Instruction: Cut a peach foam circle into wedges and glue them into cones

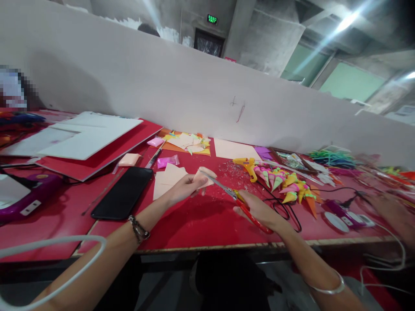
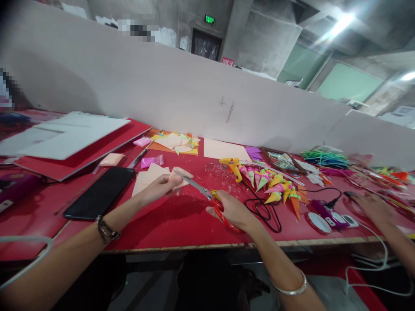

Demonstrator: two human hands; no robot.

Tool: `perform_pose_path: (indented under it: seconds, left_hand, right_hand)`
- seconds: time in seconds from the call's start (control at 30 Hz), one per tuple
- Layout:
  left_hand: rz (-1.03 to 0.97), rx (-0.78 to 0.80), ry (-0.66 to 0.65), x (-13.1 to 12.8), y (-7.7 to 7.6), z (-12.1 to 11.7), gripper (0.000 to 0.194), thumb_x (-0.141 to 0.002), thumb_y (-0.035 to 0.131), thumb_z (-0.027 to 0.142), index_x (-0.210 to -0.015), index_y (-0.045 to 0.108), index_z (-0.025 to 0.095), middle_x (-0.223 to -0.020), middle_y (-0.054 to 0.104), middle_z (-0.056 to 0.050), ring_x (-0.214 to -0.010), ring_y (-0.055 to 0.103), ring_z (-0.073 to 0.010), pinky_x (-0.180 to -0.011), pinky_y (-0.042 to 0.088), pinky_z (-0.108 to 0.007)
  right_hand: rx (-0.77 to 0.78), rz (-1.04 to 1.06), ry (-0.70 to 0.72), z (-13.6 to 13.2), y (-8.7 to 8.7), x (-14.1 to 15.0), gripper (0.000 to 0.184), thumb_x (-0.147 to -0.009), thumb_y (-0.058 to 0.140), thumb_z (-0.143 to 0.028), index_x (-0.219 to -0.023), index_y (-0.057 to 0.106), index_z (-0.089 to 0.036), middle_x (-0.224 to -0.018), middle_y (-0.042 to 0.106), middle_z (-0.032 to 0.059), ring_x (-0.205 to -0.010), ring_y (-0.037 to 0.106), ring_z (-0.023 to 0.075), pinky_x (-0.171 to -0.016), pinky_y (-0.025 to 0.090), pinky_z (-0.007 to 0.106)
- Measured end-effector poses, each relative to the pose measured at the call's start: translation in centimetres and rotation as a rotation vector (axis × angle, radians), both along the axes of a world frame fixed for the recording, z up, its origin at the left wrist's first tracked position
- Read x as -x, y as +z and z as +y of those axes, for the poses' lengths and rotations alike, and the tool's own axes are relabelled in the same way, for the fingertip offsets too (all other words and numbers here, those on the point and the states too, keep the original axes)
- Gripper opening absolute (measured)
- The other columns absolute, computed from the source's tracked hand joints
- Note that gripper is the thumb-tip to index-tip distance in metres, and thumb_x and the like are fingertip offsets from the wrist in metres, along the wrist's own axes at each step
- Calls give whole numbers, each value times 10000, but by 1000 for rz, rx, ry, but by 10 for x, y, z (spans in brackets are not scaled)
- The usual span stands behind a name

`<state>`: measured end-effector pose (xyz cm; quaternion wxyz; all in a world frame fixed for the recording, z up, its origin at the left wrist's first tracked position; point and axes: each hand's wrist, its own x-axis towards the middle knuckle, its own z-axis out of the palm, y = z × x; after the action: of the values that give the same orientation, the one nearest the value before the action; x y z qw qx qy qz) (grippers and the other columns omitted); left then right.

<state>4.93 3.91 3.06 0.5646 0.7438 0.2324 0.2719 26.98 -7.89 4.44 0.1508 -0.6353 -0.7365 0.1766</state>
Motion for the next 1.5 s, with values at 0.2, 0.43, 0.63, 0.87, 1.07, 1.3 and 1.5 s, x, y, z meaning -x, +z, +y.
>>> perform_pose_path:
  seconds: [0.2,0.43,0.63,0.87,1.07,1.3,1.5]
  left_hand:
    - [26,0,-33,-2,-1,-2,395,-814,413,423,-573,530,133,-539,540,5,-399,400,-55,-430,306,-196]
    - [24,96,-71,-1,0,-3,346,-790,467,399,-621,580,119,-549,568,-9,-401,477,-68,-440,370,-194]
    - [-114,204,-52,-2,3,-6,301,-732,553,374,-899,601,128,-784,620,-50,-491,569,-108,-486,467,-243]
    - [-251,328,122,-14,-13,-5,223,-719,574,359,-766,622,146,-568,575,18,-372,464,-61,-377,391,-181]
    - [-334,407,203,-11,-13,-2,243,-724,550,375,-695,588,137,-395,471,56,-297,393,-49,-338,305,-165]
    - [-476,435,421,-2,-21,26,297,-686,557,398,-542,437,167,-379,409,74,-330,384,-43,-379,320,-161]
    - [-429,422,403,-2,-29,29,303,-702,558,419,-570,486,155,-412,466,43,-384,447,-70,-408,338,-182]
  right_hand:
    - [-3,25,22,4,-6,4,258,-789,464,-435,-774,436,-178,-725,477,6,-637,445,130,-589,346,242]
    - [-1,0,8,6,-3,6,281,-779,474,-432,-683,434,-171,-632,449,-23,-567,406,109,-525,285,220]
    - [0,-47,-15,4,2,9,286,-755,503,-443,-688,462,-167,-643,485,-16,-577,420,111,-530,274,221]
    - [23,-55,-27,6,0,14,311,-764,481,-458,-657,462,-167,-584,458,-27,-531,403,99,-503,262,209]
    - [-25,-162,-55,6,4,19,343,-781,447,-480,-657,504,-165,-619,536,11,-564,463,120,-527,280,221]
    - [-56,-386,-198,3,-2,1,387,-758,434,-552,-792,569,-191,-796,627,74,-723,575,198,-603,346,260]
    - [19,-544,-460,5,-25,-34,434,-763,415,-560,-889,588,-182,-774,635,113,-732,602,244,-616,395,316]
